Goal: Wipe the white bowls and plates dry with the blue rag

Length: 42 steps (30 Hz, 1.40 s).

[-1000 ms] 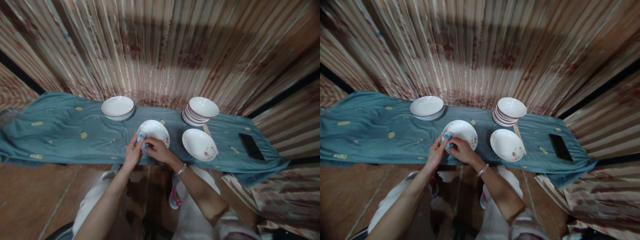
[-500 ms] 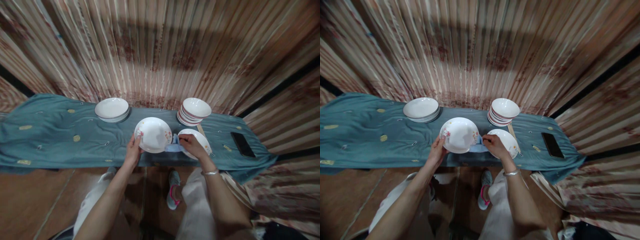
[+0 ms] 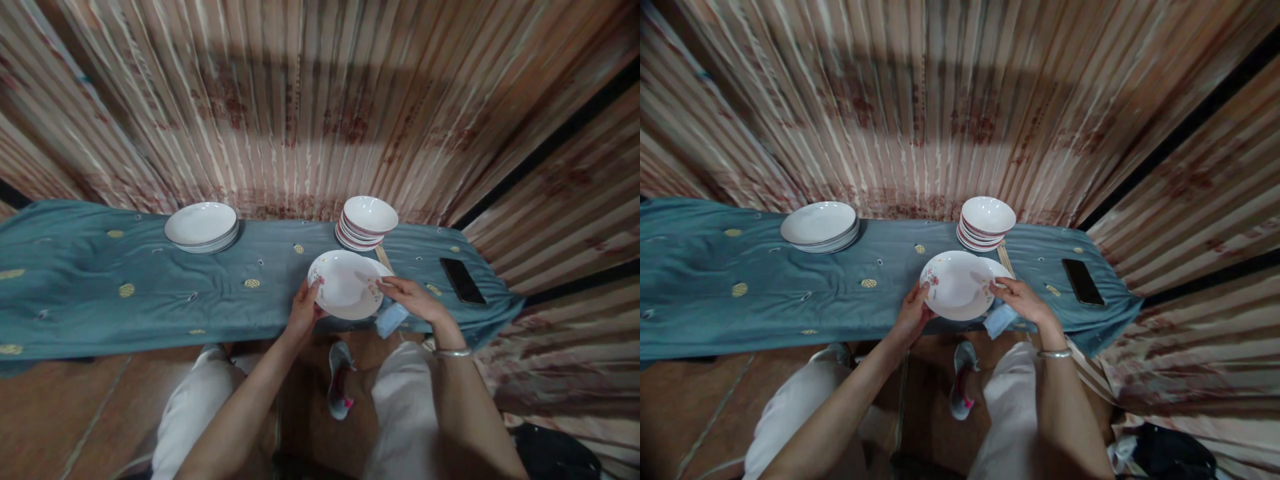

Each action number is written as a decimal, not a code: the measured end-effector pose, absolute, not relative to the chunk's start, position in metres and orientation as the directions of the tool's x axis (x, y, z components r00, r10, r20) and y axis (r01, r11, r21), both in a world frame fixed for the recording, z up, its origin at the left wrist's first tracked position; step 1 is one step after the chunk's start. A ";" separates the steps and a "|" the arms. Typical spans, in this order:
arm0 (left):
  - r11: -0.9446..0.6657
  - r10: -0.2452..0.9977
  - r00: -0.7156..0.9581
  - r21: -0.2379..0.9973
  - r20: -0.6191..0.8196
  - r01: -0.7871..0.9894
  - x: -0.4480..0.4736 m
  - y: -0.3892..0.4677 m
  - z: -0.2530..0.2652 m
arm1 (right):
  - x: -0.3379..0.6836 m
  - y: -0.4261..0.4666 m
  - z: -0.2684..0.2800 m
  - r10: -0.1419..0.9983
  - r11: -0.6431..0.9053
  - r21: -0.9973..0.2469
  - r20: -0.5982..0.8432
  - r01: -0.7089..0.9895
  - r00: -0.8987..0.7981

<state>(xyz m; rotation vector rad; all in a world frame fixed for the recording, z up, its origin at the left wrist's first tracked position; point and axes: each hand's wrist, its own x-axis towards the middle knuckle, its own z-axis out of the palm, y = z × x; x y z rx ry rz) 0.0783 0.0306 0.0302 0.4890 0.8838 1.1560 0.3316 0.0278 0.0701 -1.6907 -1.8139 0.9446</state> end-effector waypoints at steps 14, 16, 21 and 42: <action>-0.320 0.929 0.321 0.840 0.186 0.439 0.133 0.065 0.019 | 0.400 0.021 0.026 0.976 -0.218 -0.777 -0.158 0.590 0.153; -0.270 0.950 0.290 0.776 0.118 0.570 0.134 0.067 0.013 | 0.400 0.021 0.027 0.975 -0.223 -0.746 -0.155 0.628 0.161; -0.180 0.966 0.257 0.693 -0.008 0.698 0.134 0.069 0.005 | 0.395 0.025 0.031 0.979 -0.205 -0.636 -0.129 0.744 0.159; -0.071 0.996 0.081 0.873 0.037 0.482 0.138 0.080 -0.017 | 0.371 0.027 0.030 0.987 -0.157 -0.484 -0.090 0.861 0.130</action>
